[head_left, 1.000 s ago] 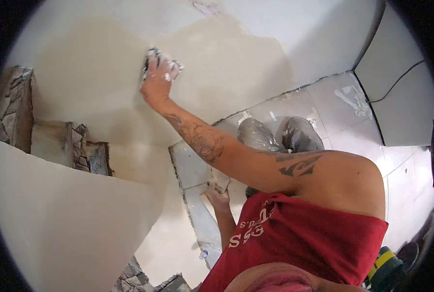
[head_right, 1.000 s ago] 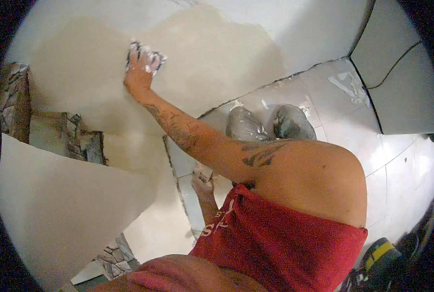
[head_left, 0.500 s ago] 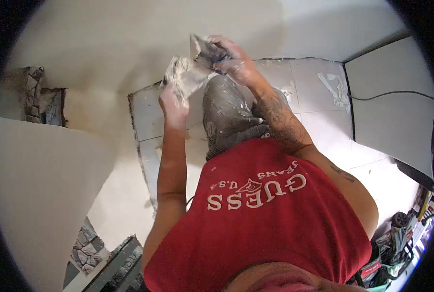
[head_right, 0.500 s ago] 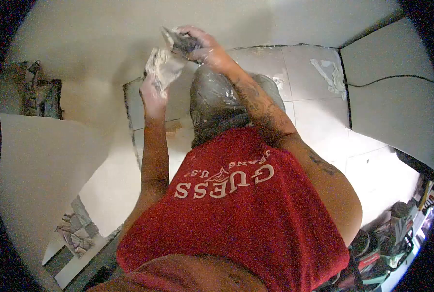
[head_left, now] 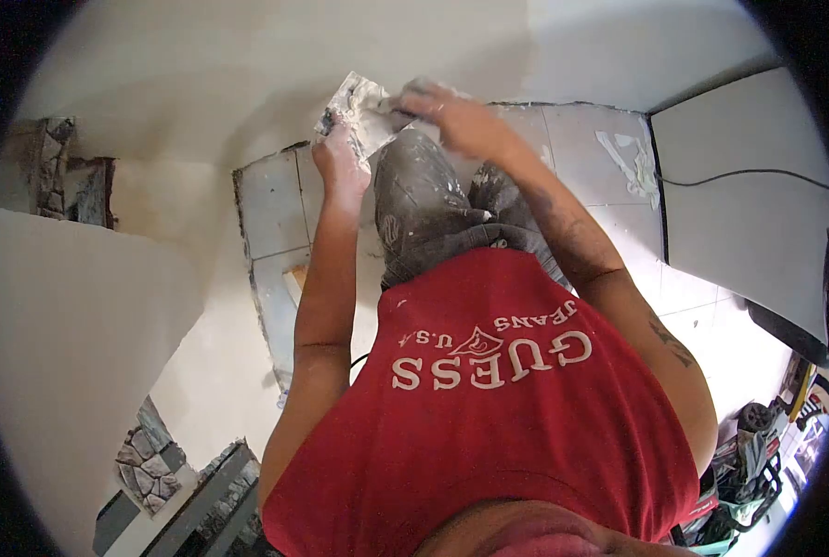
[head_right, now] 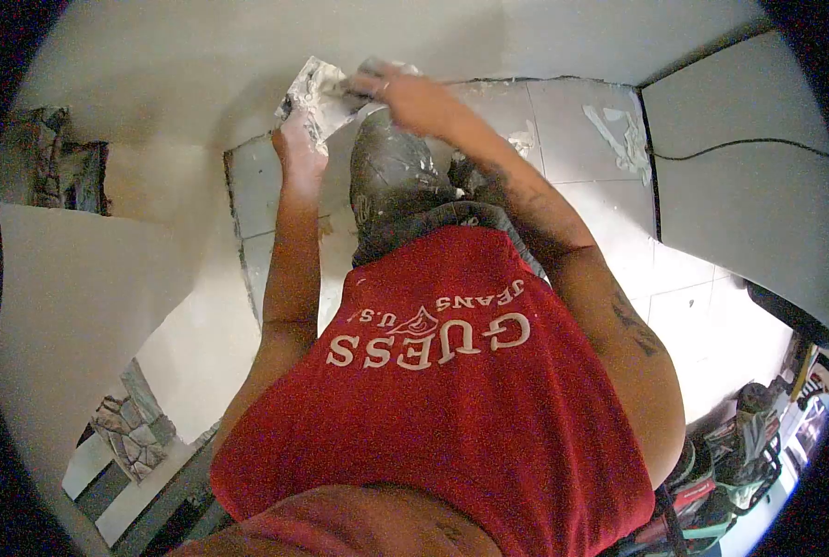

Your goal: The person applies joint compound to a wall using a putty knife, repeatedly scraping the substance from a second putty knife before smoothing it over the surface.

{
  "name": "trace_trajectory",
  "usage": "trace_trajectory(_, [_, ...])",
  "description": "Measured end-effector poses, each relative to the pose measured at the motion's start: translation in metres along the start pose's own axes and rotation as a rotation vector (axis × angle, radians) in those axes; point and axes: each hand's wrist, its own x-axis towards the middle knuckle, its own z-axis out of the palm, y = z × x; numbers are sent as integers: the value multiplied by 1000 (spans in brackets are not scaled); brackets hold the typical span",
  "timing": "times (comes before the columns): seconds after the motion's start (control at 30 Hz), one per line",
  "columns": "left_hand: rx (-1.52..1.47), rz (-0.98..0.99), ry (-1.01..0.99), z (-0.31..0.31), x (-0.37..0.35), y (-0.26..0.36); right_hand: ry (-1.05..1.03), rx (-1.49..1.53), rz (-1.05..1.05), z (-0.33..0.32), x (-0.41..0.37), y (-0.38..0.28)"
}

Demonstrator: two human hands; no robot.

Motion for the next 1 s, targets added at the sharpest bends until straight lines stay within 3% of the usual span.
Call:
trace_trajectory(0.07, [134, 23, 155, 15, -7, 11, -96, -24, 105, 20, -12, -10])
trace_trajectory(0.1, [36, 70, 102, 6, 2, 0, -130, -78, 122, 20, -14, -11])
trace_trajectory(0.17, [51, 129, 4, -2, 11, -4, -212, -6, -89, 8, -13, -3])
trace_trajectory(0.2, [47, 109, 56, -5, 18, -9, -260, 46, -182, 5, -16, 4])
trace_trajectory(0.3, [-64, 64, 73, -40, 44, -26, -182, 895, 77, 3, -25, 45])
trace_trajectory(0.4, [-122, -27, 67, -61, 41, -32, 570, 1525, 279, -8, -6, 70])
trace_trajectory(0.5, [54, -156, 268, -78, 4, -25, 1124, 1312, 260, -23, 40, 68])
trace_trajectory(0.53, [413, 51, 92, -109, 3, -39, 1222, 1210, 271, -20, 61, 74])
trace_trajectory(0.6, [550, 110, 53, -140, -12, -46, 1411, 1006, 295, -6, 104, 85])
trace_trajectory(0.63, [327, -38, 192, -140, -26, -41, 1415, 859, 402, 0, 121, 76])
trace_trajectory(0.67, [684, 8, 129, -162, -34, -43, 1411, 713, 508, 4, 138, 66])
trace_trajectory(0.77, [1280, -18, 74, -171, -72, -21, 1419, 382, 722, 14, 185, 31])
trace_trajectory(0.83, [1428, 116, 130, -183, -100, -24, 1386, 319, 776, 17, 214, 3])
trace_trajectory(0.87, [1448, 291, 173, -212, -106, -44, 1349, 346, 773, 18, 226, -13])
trace_trajectory(0.93, [907, 252, 331, -213, -109, -48, 1256, 285, 738, 31, 250, -43])
trace_trajectory(1.0, [-229, -172, 473, -173, -116, -31, 1165, 160, 659, 48, 268, -68])
